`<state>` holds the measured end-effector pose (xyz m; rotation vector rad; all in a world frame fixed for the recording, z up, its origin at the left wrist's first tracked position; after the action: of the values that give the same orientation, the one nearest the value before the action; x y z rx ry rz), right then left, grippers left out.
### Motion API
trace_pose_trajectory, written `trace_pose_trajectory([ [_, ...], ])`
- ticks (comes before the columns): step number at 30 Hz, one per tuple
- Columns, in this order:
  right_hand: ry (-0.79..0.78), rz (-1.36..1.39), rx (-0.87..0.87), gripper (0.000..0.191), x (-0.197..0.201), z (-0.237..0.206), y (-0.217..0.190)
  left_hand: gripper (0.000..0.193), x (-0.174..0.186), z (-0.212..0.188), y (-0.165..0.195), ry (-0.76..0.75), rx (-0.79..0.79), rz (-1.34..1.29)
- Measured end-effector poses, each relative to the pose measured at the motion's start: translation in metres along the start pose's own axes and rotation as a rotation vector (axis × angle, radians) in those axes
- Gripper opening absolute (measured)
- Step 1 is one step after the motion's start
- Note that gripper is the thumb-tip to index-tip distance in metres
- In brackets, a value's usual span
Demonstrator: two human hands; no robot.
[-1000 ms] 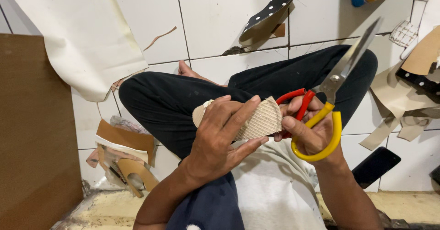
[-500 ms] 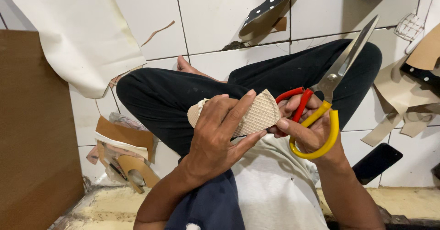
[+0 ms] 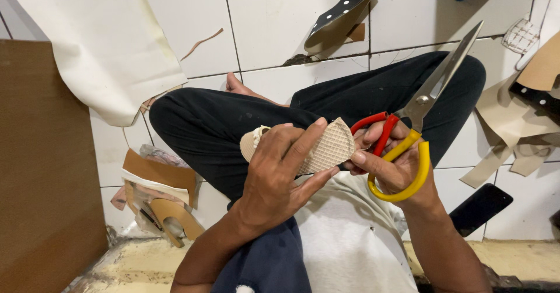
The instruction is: The person sits on the floor and uses scissors to trim excess material from the edge of a fabric shoe upper, turning it while cutting. They then pick up a strip of backing material and trim it into a narrower band with the scissors.
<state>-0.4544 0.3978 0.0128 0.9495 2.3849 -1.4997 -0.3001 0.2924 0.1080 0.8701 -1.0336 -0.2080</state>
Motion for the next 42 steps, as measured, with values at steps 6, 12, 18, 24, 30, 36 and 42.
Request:
trace_pose_trajectory([
  [6,-0.024,0.053,0.03,0.027,-0.006,-0.001,-0.008,0.075,0.004,0.003,0.004,0.011,-0.056,0.063],
  [12,0.073,-0.096,0.089,0.029,0.0,-0.006,-0.006,0.083,0.0,0.0,0.005,-0.021,-0.068,0.071],
  [18,0.049,0.049,0.076,0.032,0.014,-0.009,-0.004,0.089,0.016,-0.021,-0.075,0.146,0.311,-0.456],
  [24,0.218,-0.032,0.104,0.027,0.029,-0.005,-0.009,0.087,-0.014,-0.032,-0.112,0.099,0.429,-1.298],
  [30,0.345,-0.096,0.082,0.022,0.034,0.002,-0.014,0.041,-0.001,-0.042,-0.107,0.18,0.516,-0.95],
  [36,0.294,-0.01,0.072,0.02,0.024,0.006,-0.013,0.031,0.014,-0.043,-0.107,0.22,0.584,-0.795],
  [42,0.275,0.022,0.05,0.024,0.019,0.011,-0.017,0.03,0.025,-0.042,-0.111,0.233,0.619,-0.759],
])
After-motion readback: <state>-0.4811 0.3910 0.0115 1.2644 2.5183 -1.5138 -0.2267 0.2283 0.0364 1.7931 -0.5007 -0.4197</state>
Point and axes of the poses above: each hand's wrist, its own z-axis towards the middle knuckle, its own x-axis out of the back of the hand, y = z × x, the point moved 8 cm from there along z, towards the middle knuckle, and after that the axes turned 9 degrees about -x, right-handed, at the moved point
